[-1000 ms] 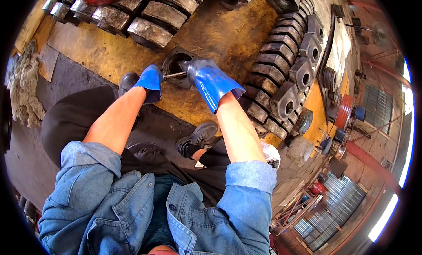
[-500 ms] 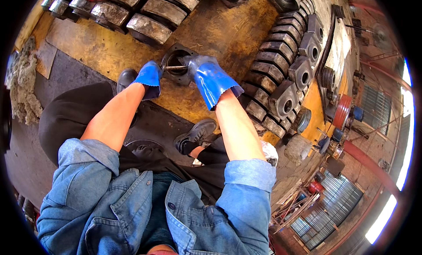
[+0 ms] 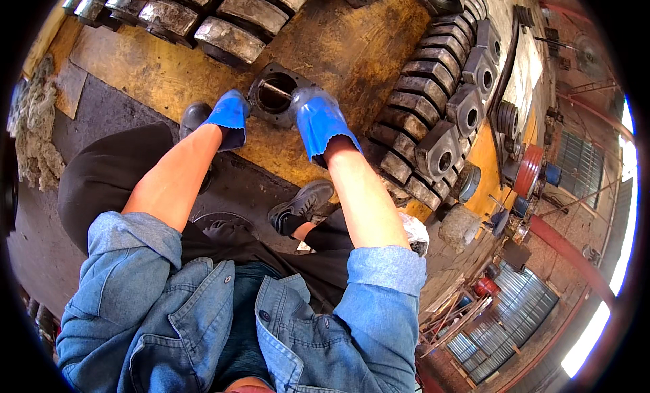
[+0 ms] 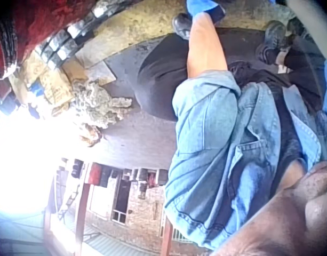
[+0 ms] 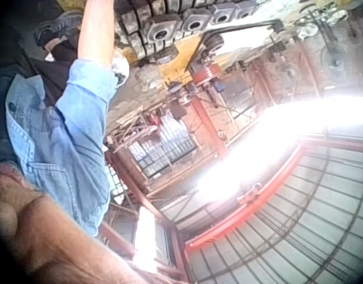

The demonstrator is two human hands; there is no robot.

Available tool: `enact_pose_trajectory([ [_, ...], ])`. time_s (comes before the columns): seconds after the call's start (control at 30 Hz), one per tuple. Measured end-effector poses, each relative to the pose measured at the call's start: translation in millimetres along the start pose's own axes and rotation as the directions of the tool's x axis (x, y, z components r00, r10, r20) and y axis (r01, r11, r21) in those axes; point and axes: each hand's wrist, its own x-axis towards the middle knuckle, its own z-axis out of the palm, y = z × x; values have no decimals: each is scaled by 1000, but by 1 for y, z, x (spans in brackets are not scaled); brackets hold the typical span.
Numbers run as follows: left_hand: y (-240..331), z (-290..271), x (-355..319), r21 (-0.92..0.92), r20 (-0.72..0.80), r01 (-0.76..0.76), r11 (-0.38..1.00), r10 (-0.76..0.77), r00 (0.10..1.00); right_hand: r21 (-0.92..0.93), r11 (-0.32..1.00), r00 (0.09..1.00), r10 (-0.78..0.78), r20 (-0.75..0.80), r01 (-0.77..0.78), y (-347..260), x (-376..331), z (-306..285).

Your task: The person scoops a dark paste from a white bag using a metal trowel and applies it into the central cavity of a square metal component. The person repeatedly scrapes the trowel against the component's edges to smooth the paste and ensure coverage.

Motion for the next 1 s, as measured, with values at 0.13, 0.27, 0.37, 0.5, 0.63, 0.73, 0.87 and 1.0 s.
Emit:
enact_pose_trajectory([
  [0.13, -2, 5, 6, 34, 12, -40, 999, 39, 999, 82, 997, 998, -7, -67, 13, 4, -7, 15],
  [0.27, -2, 4, 11, 45, 36, 23, 999, -25, 999, 98, 994, 998, -55, 34, 52, -16, -20, -11],
  [0.37, 3, 5, 11, 90, 41, -4, 996, 0, 999, -260, 865, 902, -398, 165, 429, 4, -8, 4],
  [0.5, 3, 13, 11, 158, 55, -85, 984, 77, 996, 785, 606, 990, 39, 135, -131, 2, -36, 7],
  [0.63, -37, 30, 45, 419, 105, -310, 854, 294, 950, 936, 144, 939, 172, 297, -322, -2, -47, 7],
  [0.73, -34, 38, 47, 368, 70, -307, 878, 303, 950, 919, -41, 901, 181, 394, -393, 12, -41, 41],
  [0.87, -39, 33, 53, 449, 128, -329, 831, 305, 944, 765, -491, 871, 26, 490, -416, 15, -32, 102],
  [1.0, -9, 37, 30, 550, 236, -371, 748, 286, 929, 552, -736, 810, 9, 586, -391, 10, -33, 134],
])
